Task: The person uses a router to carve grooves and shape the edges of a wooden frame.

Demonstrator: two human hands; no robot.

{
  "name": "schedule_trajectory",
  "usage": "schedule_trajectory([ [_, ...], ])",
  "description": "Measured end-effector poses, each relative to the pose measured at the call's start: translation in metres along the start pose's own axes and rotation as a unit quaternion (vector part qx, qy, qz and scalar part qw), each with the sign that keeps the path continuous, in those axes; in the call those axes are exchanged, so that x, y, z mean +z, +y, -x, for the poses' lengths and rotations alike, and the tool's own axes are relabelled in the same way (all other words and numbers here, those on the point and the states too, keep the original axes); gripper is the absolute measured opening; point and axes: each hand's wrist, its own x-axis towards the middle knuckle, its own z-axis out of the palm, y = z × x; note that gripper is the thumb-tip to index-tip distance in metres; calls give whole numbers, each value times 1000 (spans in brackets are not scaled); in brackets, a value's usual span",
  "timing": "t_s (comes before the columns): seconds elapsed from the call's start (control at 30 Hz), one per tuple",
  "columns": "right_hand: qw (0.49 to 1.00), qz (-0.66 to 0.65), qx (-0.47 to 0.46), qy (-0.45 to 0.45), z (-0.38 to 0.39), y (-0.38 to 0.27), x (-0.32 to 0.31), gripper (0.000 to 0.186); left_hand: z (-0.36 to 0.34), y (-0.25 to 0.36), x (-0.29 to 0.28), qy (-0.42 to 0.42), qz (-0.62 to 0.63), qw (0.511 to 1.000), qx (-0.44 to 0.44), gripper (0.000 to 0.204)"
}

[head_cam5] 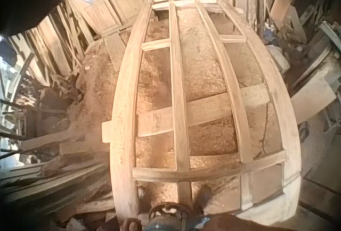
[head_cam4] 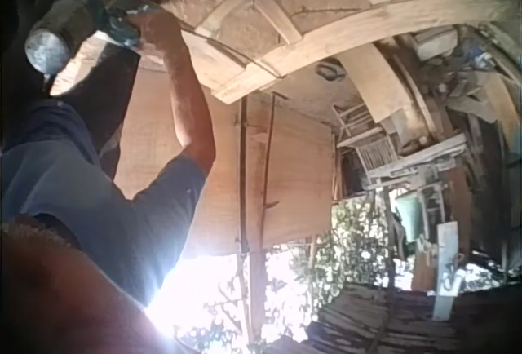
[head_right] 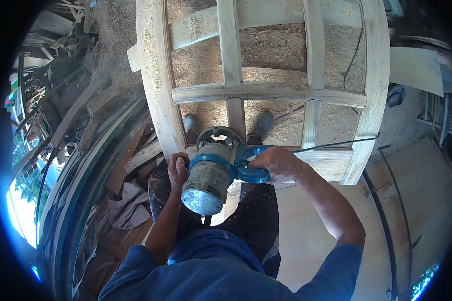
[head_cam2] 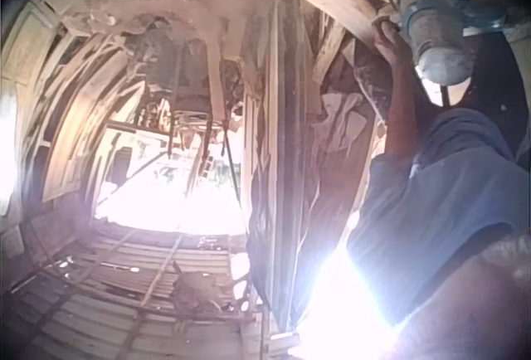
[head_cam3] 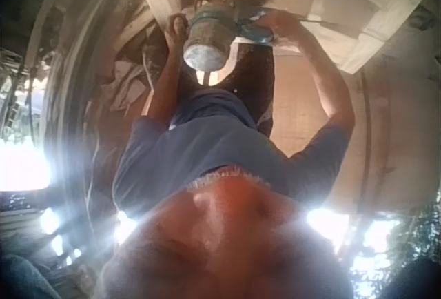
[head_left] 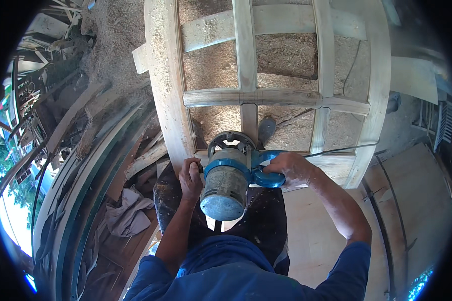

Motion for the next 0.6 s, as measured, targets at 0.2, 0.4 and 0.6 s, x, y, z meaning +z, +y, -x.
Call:
schedule_trajectory([
  [0.2,999,-20,-36,28,-19,-4,3,40,-1,-19,-13,34,-21,999,13,27],
  [0.4,999,-6,-33,9,-40,-15,1,29,-3,-47,-33,46,-17,998,29,32],
  [0.6,999,-3,-43,31,-58,-18,10,26,-3,-66,-48,66,-30,997,23,34],
])
